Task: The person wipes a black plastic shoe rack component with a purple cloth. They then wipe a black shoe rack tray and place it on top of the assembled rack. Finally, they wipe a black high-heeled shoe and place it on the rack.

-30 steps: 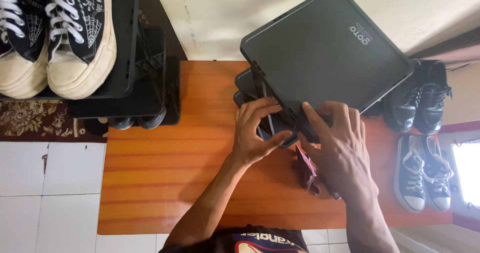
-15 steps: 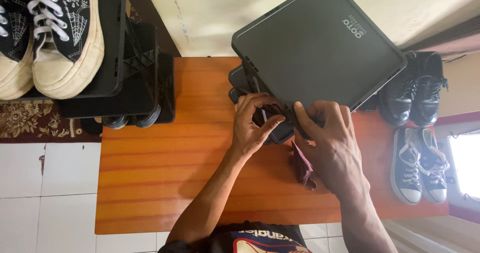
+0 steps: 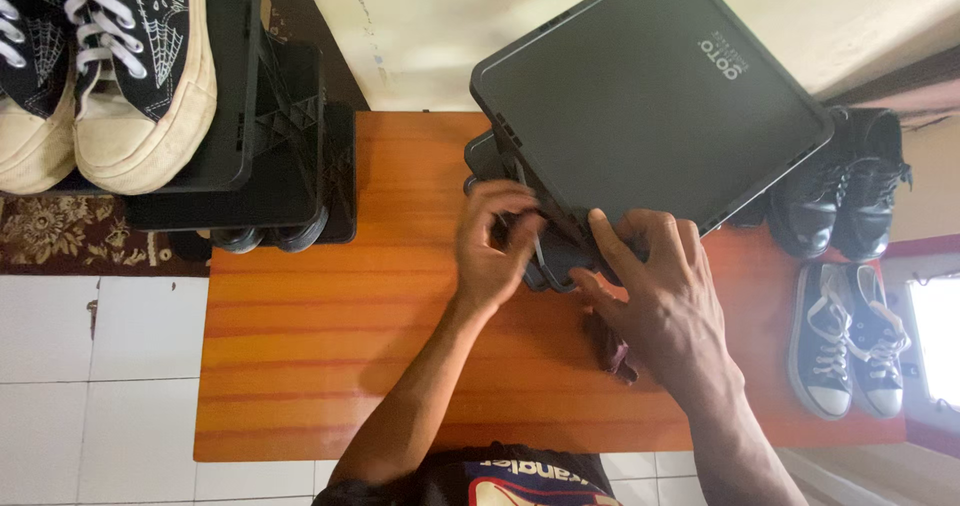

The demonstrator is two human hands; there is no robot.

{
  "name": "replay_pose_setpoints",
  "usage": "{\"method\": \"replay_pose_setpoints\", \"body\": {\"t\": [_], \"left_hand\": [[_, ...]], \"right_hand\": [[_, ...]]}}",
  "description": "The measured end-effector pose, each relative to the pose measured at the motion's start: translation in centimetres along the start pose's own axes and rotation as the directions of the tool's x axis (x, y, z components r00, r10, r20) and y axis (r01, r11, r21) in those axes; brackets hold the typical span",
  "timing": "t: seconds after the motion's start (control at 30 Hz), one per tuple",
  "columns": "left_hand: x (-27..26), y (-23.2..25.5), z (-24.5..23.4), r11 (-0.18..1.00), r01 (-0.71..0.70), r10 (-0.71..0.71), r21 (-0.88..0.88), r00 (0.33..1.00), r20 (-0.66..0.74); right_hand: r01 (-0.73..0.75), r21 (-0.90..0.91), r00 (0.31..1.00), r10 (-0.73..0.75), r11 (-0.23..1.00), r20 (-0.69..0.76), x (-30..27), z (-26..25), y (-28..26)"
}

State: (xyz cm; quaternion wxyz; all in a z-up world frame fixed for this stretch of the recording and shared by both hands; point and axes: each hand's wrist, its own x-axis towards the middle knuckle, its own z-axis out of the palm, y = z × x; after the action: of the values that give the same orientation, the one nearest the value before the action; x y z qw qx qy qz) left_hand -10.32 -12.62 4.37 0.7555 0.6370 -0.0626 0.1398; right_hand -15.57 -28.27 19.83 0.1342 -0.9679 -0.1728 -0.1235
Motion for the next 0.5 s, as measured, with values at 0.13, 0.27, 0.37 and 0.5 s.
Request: {"method": "replay_pose_setpoints", "body": {"t": [0.13,0.27,0.37,0.5], "left_hand": [[4.3,-1.1,-1.7,0.987,-0.043,0.029,-0.152,0.996,-0.089],[7.6,-0.9,-2.5,0.982,0.099,-0.084,-0.160,0.991,0.101],[7.9,-2.0,-2.5,0.950,0.226,-0.201,-0.215,0.971,0.129],[7.6,-3.2,-2.9,0.905,0.245,-0.212,-0.348,0.969,0.130]], "right_hand": [[-0.042,0.066,0.999,0.042,0.997,-0.012,1.4,-0.7,-0.4],[0.061,0.057,0.995,-0.057,0.996,-0.076,5.2,0.5,-1.6],[0.112,0.026,0.992,-0.110,0.993,-0.060,8.1,2.3,-1.9],[0.104,0.018,0.995,-0.104,0.994,-0.005,8.3,3.0,-1.7]]}}
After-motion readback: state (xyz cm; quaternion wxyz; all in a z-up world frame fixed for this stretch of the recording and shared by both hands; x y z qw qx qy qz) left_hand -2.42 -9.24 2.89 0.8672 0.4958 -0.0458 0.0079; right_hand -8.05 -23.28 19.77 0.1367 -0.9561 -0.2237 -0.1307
